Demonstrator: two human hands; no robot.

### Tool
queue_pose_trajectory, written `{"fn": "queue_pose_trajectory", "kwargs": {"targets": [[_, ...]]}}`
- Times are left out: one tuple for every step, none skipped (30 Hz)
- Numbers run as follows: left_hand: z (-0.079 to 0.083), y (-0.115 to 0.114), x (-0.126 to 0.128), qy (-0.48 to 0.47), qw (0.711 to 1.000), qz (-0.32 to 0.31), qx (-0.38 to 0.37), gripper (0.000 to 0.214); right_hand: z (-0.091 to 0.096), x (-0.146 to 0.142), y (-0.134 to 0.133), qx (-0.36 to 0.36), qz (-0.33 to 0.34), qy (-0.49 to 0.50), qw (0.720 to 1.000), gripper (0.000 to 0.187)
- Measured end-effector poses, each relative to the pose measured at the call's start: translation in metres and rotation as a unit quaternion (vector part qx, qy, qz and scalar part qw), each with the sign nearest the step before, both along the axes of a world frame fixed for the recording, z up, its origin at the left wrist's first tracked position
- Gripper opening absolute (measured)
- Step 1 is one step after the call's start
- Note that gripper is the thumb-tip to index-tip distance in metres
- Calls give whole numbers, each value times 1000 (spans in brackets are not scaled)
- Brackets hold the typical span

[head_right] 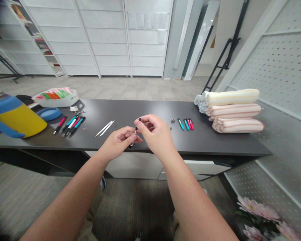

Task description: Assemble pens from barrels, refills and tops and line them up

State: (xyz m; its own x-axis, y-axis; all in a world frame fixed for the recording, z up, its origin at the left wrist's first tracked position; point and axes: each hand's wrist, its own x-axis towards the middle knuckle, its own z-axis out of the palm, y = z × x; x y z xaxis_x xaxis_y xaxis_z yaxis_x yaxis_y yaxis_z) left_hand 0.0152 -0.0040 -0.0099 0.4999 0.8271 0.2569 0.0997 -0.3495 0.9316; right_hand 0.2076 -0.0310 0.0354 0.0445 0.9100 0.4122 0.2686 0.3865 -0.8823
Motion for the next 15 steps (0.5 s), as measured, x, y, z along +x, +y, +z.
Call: {"fn": "queue_pose_trajectory", "kwargs": {"targets": [[1, -1, 0, 3, 1000, 0, 0, 33, 1, 0, 0, 2, -7, -5, 1000, 33], [2, -1, 0, 6, 1000, 0, 0, 33, 1, 0, -1, 7, -15, -10, 1000, 33], [3, -2, 0, 9, 1000, -1, -2, 33, 1, 0, -1, 14, -23, -12, 1000, 33], [3, -2, 0, 13, 1000, -2, -4, 34, 2, 1, -1, 22, -30, -10, 999, 32], [4, -3, 0, 17, 1000, -3, -6, 34, 2, 0, -1, 31, -38, -2, 999, 33], [4, -3, 0, 20, 1000, -3, -8, 34, 3, 0, -1, 38, -45, 11, 998, 33], [4, -3, 0, 23, 1000, -4, -9, 34, 3, 0, -2, 45, -53, 28, 997, 33], [4, -3, 0, 26, 1000, -5, -11, 33, 4, 0, -2, 52, -61, 46, 996, 33], [4, -3, 0, 27, 1000, -6, -12, 33, 5, -1, -2, 61, -68, 66, 994, 32], [4, -3, 0, 28, 999, -8, -13, 32, 5, -1, -2, 72, -75, 84, 991, 31], [4, -3, 1, 27, 999, -10, -14, 32, 6, -1, -2, 84, -81, 102, 988, 30], [4, -3, 1, 26, 1000, -11, -14, 32, 6, -1, -1, 98, -84, 119, 984, 29], [4, -3, 1, 23, 1000, -11, -14, 33, 6, -1, 0, 111, -86, 137, 981, 28], [4, -3, 1, 19, 1000, -11, -15, 33, 5, 0, 2, 122, -87, 152, 977, 27], [5, -3, 1, 14, 1000, -10, -16, 33, 4, 2, 4, 127, -86, 163, 975, 27]]}}
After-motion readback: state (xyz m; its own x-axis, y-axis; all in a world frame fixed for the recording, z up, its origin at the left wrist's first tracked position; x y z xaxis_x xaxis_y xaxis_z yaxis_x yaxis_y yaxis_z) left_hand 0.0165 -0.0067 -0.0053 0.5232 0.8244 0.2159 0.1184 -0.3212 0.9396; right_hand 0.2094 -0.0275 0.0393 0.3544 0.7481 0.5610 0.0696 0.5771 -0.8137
